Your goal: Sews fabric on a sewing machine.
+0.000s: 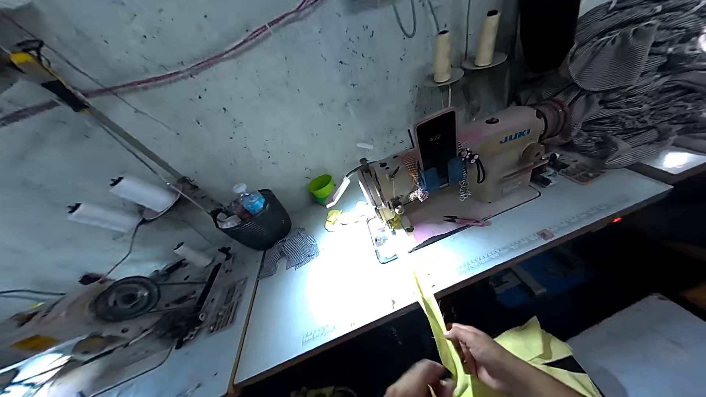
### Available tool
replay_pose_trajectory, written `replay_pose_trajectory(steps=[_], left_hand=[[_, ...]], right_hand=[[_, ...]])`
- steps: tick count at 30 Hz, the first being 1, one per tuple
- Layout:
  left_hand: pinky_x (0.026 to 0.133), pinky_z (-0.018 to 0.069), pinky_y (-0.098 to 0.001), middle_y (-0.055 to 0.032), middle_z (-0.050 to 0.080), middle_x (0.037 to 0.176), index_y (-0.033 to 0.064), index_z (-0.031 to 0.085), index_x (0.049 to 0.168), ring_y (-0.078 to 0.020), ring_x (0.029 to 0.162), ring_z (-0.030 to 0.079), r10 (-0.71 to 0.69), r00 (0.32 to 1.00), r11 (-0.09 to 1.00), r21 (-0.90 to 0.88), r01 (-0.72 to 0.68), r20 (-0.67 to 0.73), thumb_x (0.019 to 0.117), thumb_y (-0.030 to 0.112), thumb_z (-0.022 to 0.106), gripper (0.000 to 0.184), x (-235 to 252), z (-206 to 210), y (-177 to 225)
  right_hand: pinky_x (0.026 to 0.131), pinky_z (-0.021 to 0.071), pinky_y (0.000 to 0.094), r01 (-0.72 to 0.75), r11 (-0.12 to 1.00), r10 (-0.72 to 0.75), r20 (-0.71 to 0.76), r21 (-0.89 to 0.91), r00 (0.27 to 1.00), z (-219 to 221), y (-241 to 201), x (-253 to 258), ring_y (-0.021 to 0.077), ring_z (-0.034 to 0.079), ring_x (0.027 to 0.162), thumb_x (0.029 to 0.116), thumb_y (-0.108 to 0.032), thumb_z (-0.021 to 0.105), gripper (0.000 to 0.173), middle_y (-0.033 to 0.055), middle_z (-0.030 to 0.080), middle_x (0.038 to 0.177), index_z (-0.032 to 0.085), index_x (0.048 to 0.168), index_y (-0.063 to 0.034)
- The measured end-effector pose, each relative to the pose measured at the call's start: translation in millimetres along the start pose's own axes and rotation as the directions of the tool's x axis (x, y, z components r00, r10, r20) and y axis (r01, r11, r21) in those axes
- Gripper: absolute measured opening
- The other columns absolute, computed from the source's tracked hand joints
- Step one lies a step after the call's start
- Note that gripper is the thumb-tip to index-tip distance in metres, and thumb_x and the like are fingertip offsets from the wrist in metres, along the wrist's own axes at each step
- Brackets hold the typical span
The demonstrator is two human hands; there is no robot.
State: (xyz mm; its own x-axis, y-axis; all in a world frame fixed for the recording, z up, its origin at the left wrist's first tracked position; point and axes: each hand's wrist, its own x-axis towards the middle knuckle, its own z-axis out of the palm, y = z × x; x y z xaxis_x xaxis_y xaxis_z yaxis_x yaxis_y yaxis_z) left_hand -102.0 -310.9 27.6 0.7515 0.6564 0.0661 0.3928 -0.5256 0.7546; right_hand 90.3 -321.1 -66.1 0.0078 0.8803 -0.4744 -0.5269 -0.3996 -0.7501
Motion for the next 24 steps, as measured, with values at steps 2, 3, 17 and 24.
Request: replay_pose_trajectory(steps=[2, 3, 17, 24], left_hand=[[0.069, 0.0596, -0.034, -0.0063, 0.071, 0.082, -0.0013, 0.069, 0.106, -0.0134, 0.071, 0.068, -0.164, 0.97, 0.984, -0.099, 0.148, -0.181, 0.0967, 0.013, 0.065, 0.018, 17, 13, -31], [0.068, 0.0584, -0.0311, -0.0049, 0.069, 0.081, -0.0007, 0.068, 0.106, -0.0112, 0.071, 0.067, -0.232, 0.946, 0.963, -0.191, 0.191, -0.226, 0.0961, 0.015, 0.065, 0.018, 22, 21, -44], [0.059, 0.0603, -0.0369, -0.0103, 0.072, 0.075, -0.002, 0.075, 0.091, -0.0205, 0.063, 0.071, 0.02, 0.9, 0.923, 0.354, 0.151, -0.436, 0.0891, 0.012, 0.071, 0.014, 15, 73, -27], [0.062, 0.0599, -0.0349, -0.0116, 0.071, 0.091, 0.008, 0.078, 0.084, -0.0215, 0.077, 0.072, 0.038, 0.92, 0.914, 0.386, 0.127, -0.391, 0.0876, 0.015, 0.072, 0.009, 13, 77, -38]], right_hand=[[0.073, 0.061, 0.0373, 0.052, 0.998, -0.052, 0.0, -0.028, 0.999, -7, 17, 1, 0.0185, 0.07, 0.079, 0.1037, -0.023, 0.056, 0.025, 0.0086, 0.068, 0.093, 0.053, 0.121, -0.0047], [0.075, 0.061, 0.0372, 0.08, 0.996, -0.08, -0.003, -0.051, 0.997, -7, 22, 1, 0.0182, 0.07, 0.081, 0.0989, -0.018, 0.062, 0.029, 0.0094, 0.068, 0.095, 0.052, 0.122, -0.0034], [0.066, 0.0526, 0.023, 0.09, 0.966, -0.057, 0.138, -0.241, 0.989, -3, 40, -41, 0.0004, 0.061, 0.067, 0.1016, -0.004, 0.045, 0.024, -0.0069, 0.064, 0.073, 0.064, 0.088, -0.0075], [0.07, 0.057, 0.0263, 0.067, 0.961, -0.023, 0.162, -0.27, 0.987, -7, 46, -36, 0.0033, 0.065, 0.071, 0.1029, -0.005, 0.046, 0.023, -0.0038, 0.067, 0.075, 0.066, 0.091, -0.0052]])
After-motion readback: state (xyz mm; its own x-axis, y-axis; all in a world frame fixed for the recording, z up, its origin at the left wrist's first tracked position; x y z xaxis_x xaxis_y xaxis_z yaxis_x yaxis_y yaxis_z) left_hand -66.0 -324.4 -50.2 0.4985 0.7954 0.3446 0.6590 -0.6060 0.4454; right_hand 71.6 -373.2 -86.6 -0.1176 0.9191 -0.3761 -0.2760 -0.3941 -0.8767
